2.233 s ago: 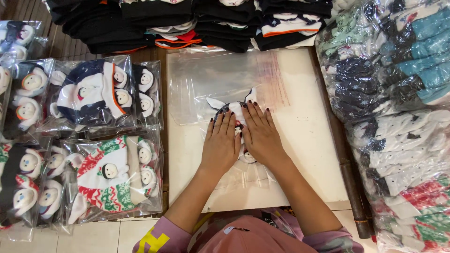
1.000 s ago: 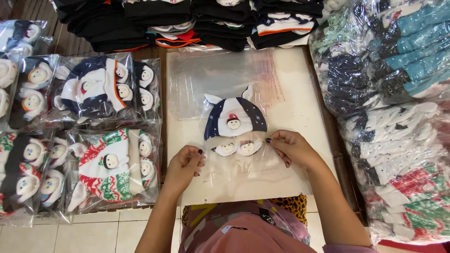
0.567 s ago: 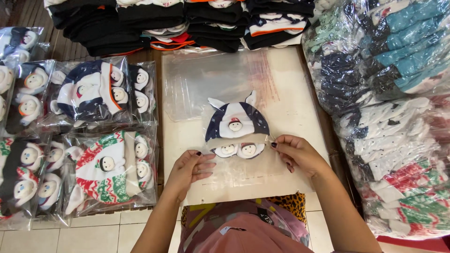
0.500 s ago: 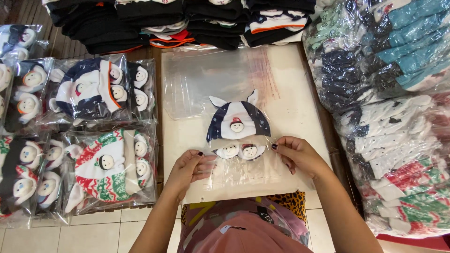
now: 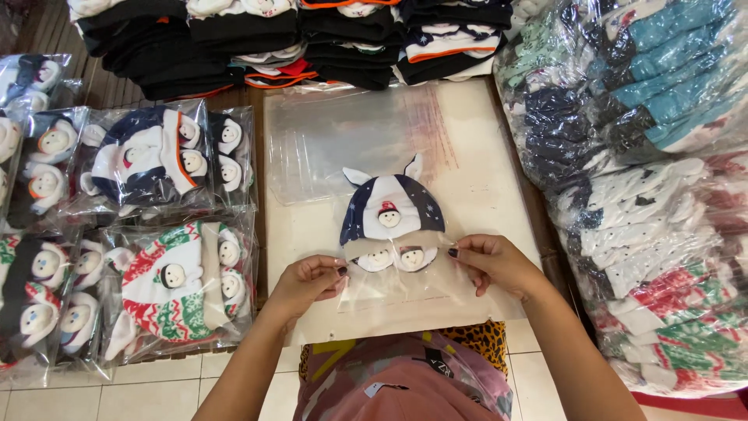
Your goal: The person takes cloth items from stacks on a table and places them into clear plastic bags, smoothing the bags by hand.
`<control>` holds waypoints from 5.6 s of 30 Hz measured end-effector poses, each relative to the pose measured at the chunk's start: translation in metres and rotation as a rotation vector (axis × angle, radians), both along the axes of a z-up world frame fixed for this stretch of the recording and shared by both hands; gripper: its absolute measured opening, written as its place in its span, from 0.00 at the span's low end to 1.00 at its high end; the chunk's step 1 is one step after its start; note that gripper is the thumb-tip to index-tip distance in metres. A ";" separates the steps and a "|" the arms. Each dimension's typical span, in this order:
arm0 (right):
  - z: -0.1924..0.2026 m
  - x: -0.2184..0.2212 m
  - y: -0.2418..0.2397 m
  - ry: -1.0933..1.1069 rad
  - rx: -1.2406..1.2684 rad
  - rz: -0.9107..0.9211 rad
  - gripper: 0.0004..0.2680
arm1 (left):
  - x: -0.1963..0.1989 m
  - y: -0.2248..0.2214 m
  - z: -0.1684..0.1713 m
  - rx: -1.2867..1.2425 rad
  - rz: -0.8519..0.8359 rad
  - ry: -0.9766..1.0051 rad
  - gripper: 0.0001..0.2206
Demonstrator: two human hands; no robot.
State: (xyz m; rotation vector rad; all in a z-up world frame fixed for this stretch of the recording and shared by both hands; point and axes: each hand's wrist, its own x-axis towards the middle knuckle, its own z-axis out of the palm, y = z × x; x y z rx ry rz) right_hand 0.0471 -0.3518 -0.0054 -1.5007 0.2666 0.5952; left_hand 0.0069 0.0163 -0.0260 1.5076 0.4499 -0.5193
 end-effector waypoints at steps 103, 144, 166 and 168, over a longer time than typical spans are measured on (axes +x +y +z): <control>0.020 -0.031 0.027 -0.131 -0.567 -0.086 0.05 | 0.011 -0.013 0.038 0.469 -0.119 -0.131 0.12; 0.045 -0.060 -0.003 -0.328 -0.554 0.005 0.01 | -0.040 -0.031 0.070 0.599 -0.326 -0.387 0.16; 0.012 -0.012 0.093 -1.040 -1.139 0.188 0.22 | 0.026 -0.105 0.031 1.082 -0.404 -1.029 0.28; 0.012 -0.011 0.093 -1.034 -1.141 0.190 0.22 | 0.026 -0.106 0.031 1.079 -0.398 -1.019 0.28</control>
